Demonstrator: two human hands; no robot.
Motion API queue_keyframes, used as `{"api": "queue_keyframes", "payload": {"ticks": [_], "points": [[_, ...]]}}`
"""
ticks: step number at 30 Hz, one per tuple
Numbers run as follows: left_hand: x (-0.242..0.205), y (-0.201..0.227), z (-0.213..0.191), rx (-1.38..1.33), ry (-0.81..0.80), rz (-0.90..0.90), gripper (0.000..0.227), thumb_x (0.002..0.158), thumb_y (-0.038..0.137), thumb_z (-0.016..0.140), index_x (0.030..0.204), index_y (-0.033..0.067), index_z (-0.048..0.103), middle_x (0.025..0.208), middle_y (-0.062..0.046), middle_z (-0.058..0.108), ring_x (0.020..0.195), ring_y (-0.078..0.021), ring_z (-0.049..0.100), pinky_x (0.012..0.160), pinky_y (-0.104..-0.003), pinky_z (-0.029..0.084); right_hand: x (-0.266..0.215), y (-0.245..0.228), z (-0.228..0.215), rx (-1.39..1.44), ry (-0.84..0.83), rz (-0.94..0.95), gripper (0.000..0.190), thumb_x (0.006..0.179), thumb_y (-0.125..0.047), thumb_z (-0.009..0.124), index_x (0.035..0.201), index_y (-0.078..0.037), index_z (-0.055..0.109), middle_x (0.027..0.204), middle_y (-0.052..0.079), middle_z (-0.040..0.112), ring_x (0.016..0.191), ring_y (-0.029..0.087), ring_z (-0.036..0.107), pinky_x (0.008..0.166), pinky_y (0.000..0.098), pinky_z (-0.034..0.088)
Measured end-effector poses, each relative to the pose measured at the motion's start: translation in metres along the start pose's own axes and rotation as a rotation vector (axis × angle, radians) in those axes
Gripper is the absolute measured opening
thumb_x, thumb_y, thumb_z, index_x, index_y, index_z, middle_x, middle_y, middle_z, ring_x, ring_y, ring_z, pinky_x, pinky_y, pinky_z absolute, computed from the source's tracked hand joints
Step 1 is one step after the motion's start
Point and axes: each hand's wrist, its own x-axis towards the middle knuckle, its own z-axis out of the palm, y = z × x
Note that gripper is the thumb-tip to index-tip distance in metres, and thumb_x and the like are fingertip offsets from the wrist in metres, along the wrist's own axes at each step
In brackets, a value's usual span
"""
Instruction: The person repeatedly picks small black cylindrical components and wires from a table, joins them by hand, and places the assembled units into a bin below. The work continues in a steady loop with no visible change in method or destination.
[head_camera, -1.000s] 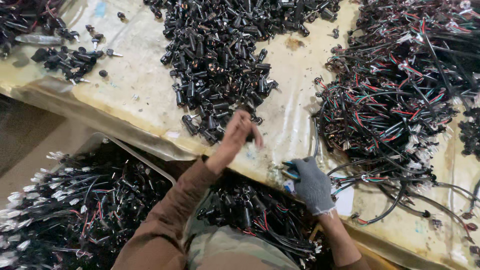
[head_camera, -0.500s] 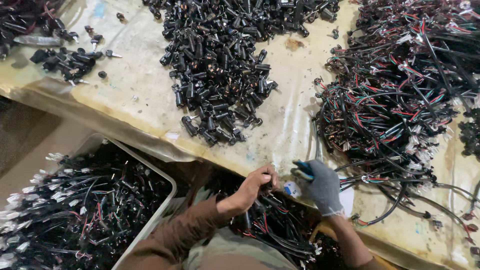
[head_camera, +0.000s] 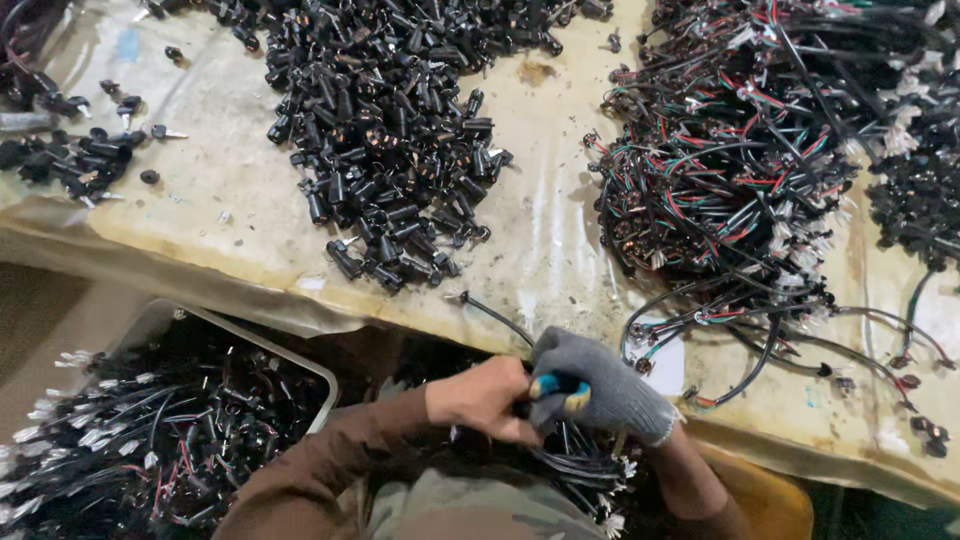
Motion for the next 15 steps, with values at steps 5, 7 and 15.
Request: {"api": "queue_keyframes", "payload": {"ticks": [5,7,15], "points": [[0.004,0.012,-0.008,0.069,0.324,-0.009,0.03,0.072,0.026,0.08,0.094,0.0074,0.071,0.073,-0.015,0.063,0.065,-0.0358,0.066,0.055,-0.04,0.051,-0.018,0.001,0.037,-0.166,0.595,0.238,0.028,0.076,-0.021,0.084,0.089,-0.005,0.065,0.089,0.008,0.066,0.077,0.024,0.067,0.068,0.0332,0.052],[0.004,0.027,0.001,0.197,0.329,-0.004,0.023,0.073,0.023,0.079,0.086,0.0093,0.067,0.073,-0.012,0.064,0.066,-0.0347,0.066,0.057,-0.043,0.05,-0.032,-0.001,0.042,0.257,0.657,0.183,0.03,0.081,-0.024,0.084,0.084,-0.007,0.06,0.086,0.005,0.06,0.071,0.019,0.059,0.062,0.0297,0.047],[-0.007,0.068,0.044,0.09,0.204,-0.05,0.024,0.078,0.024,0.08,0.095,0.0098,0.072,0.076,-0.009,0.066,0.065,-0.0314,0.067,0.057,-0.041,0.052,-0.044,-0.024,0.04,1.567,0.479,-0.084,0.059,0.092,-0.071,0.063,0.081,-0.017,0.043,0.068,-0.004,0.04,0.052,0.008,0.033,0.05,0.025,0.03]]}}
